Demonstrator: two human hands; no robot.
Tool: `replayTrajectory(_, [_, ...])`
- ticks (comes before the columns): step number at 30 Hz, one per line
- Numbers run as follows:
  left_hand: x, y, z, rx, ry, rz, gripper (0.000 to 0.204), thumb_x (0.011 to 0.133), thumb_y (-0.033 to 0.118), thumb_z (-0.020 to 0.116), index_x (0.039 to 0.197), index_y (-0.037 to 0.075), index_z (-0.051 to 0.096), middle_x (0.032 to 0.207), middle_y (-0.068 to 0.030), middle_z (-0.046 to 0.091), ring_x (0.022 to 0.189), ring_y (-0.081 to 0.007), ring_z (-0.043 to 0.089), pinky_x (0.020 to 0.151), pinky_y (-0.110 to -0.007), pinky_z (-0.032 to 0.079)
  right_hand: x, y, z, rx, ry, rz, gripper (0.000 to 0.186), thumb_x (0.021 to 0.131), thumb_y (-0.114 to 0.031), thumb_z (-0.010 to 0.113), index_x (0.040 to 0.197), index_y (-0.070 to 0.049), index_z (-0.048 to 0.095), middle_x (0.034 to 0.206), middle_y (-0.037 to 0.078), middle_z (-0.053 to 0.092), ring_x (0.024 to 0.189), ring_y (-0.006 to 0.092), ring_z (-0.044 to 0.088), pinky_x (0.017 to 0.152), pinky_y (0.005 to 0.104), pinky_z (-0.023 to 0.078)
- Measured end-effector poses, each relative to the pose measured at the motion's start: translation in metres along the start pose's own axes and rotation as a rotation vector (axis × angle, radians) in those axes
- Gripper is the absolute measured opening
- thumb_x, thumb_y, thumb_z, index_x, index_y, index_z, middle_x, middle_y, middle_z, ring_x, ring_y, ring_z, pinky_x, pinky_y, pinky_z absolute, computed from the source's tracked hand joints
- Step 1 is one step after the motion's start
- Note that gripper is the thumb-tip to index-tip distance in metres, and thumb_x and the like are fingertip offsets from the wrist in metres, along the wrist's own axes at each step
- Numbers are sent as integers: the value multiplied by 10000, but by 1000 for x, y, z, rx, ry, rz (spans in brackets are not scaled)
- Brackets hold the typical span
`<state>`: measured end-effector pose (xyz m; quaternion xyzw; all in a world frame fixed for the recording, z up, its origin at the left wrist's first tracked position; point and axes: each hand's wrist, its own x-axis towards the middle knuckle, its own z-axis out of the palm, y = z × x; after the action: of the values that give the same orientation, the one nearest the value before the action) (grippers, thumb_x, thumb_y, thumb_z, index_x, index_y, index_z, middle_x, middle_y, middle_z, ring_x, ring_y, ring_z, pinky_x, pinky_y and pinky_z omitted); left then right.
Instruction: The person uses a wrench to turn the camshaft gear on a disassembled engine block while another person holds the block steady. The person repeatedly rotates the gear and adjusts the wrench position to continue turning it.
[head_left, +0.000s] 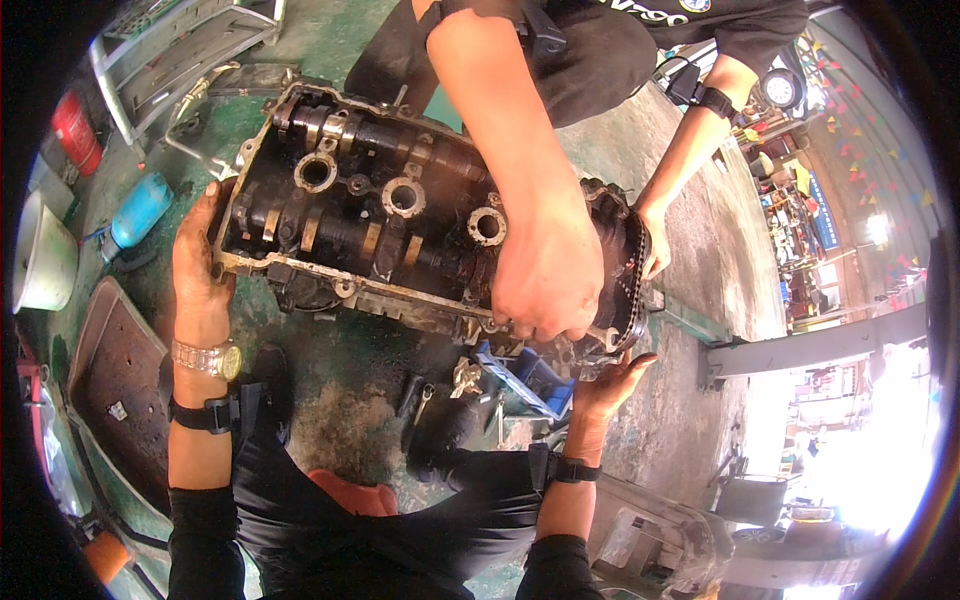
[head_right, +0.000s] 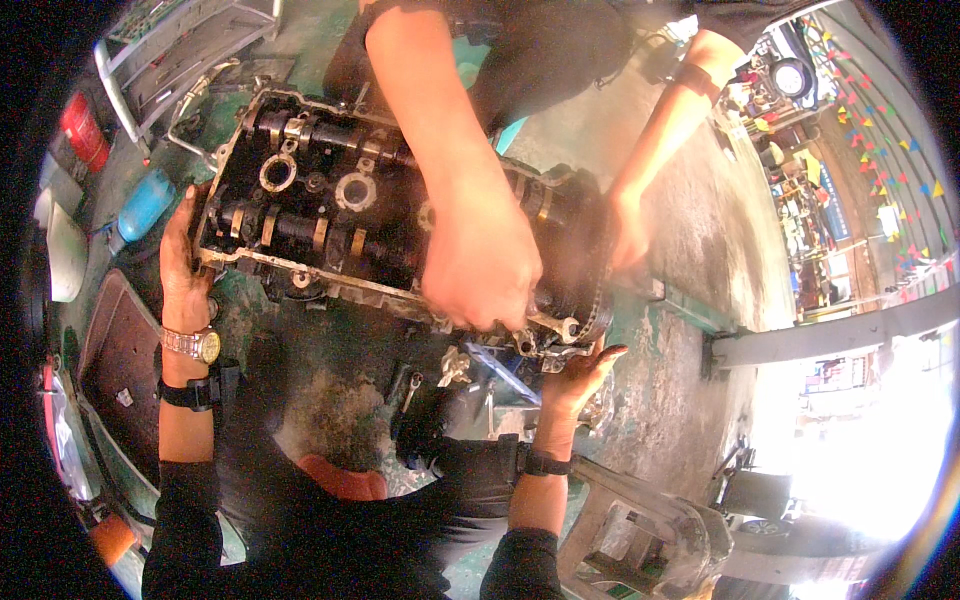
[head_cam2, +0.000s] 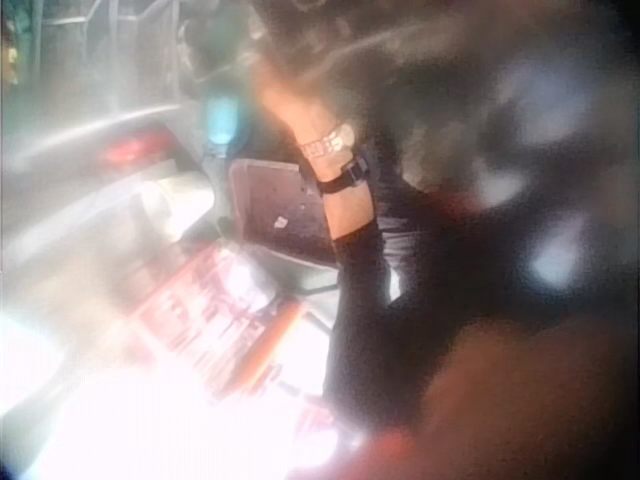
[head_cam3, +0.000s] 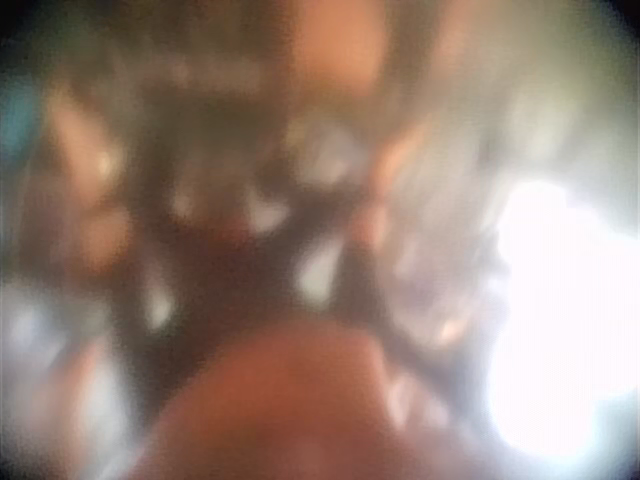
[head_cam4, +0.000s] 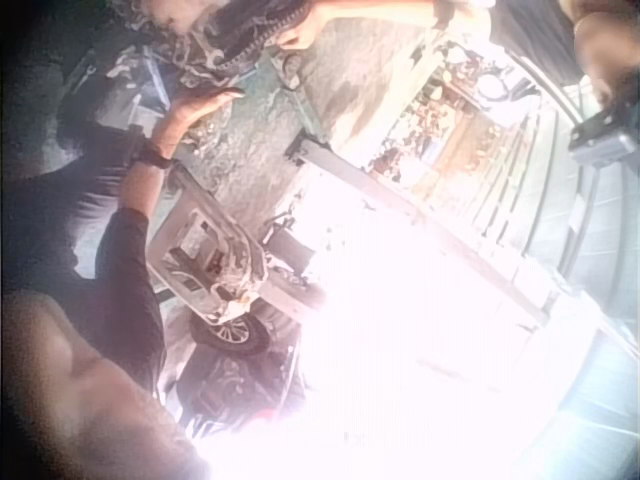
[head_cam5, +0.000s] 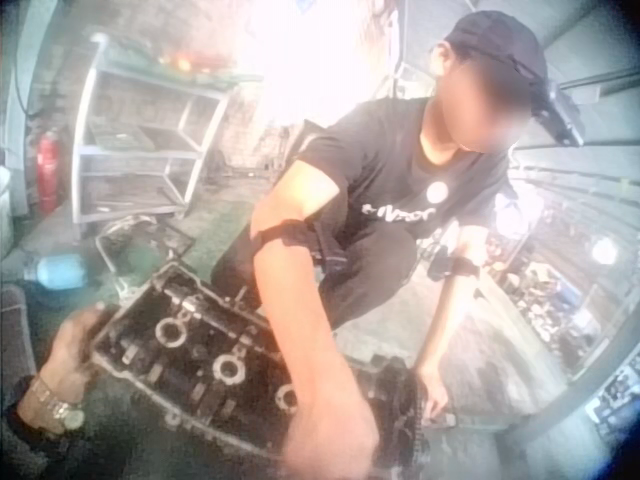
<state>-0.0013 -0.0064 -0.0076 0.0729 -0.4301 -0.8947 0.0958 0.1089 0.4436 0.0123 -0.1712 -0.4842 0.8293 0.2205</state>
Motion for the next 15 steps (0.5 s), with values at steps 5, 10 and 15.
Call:
replayTrajectory(5, [1,-2,-3,14,17,7,390,906,295,543,1113,-34,569,1062,-96,625,924,-184,604,826,-291,476,0,-1,1,2,33,19,849,828,-727,285,1376,-80,337,1389,128,367,1263,329,354,1048,515,265])
replayTrajectory(10, [1,-1,-1,15,23,6,383,901,296,552,1099,-31,576,1052,-98,627,907,-184,608,812,-287,481,0,-1,0,-7,23,17,849,827,-729,279,1374,-83,342,1392,123,364,1266,328,351,1049,516,265])
replayTrajectory(15, [0,-1,-1,-5,36,-7,382,899,296,556,1099,-29,575,1049,-97,627,907,-184,607,811,-289,481,1,1,-4,17,29,10,829,827,-716,312,1353,-77,370,1370,122,391,1250,322,370,1034,524,280])
